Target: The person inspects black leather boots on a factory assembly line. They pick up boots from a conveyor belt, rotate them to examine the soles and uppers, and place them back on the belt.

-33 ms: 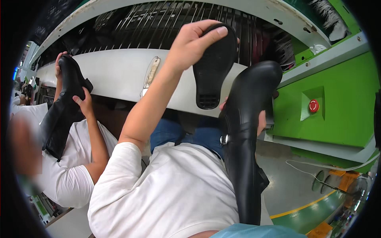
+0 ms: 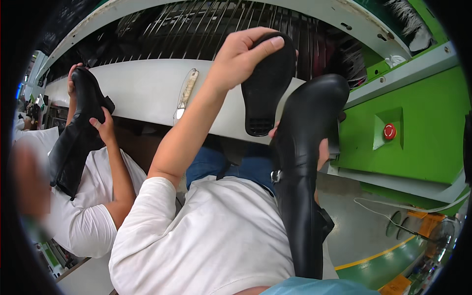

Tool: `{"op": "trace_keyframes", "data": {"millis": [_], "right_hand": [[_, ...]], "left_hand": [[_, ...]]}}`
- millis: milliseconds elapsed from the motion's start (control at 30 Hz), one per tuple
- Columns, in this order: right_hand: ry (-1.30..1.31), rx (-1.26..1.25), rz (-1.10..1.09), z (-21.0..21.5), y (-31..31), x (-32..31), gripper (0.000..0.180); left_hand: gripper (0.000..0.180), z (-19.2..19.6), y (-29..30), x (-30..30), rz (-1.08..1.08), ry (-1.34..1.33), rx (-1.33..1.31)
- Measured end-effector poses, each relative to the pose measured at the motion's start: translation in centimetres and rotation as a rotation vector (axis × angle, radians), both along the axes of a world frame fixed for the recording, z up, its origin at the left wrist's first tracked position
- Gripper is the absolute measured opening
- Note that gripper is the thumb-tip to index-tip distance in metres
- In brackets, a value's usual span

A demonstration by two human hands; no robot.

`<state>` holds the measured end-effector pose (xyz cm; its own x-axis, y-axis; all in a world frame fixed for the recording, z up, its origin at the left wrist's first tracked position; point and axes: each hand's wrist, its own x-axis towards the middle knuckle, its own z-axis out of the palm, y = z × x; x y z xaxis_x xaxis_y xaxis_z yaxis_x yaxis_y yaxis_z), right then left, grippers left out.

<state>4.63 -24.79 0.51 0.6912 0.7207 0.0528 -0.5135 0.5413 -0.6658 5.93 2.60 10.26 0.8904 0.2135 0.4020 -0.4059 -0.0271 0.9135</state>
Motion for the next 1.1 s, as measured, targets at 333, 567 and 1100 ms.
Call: {"op": "trace_keyframes", "data": {"millis": [333, 567, 1100], "right_hand": [[-0.260, -0.216, 0.032, 1.3, 2.7, -1.9, 0.102], [-0.326, -0.271, 0.013, 0.2, 3.4, -1.0, 0.102], [-0.325, -0.322, 0.003, 1.4, 3.3, -1.7, 0.105]], "left_hand": [[0.052, -0.1, -1.3, -2.5, -0.140, -0.036, -0.112], [0.069, -0.7, -2.1, -3.2, -0.032, -0.116, 0.078], [0.063, -0.5, -2.5, -3.7, 0.010, -0.129, 0.106]]}}
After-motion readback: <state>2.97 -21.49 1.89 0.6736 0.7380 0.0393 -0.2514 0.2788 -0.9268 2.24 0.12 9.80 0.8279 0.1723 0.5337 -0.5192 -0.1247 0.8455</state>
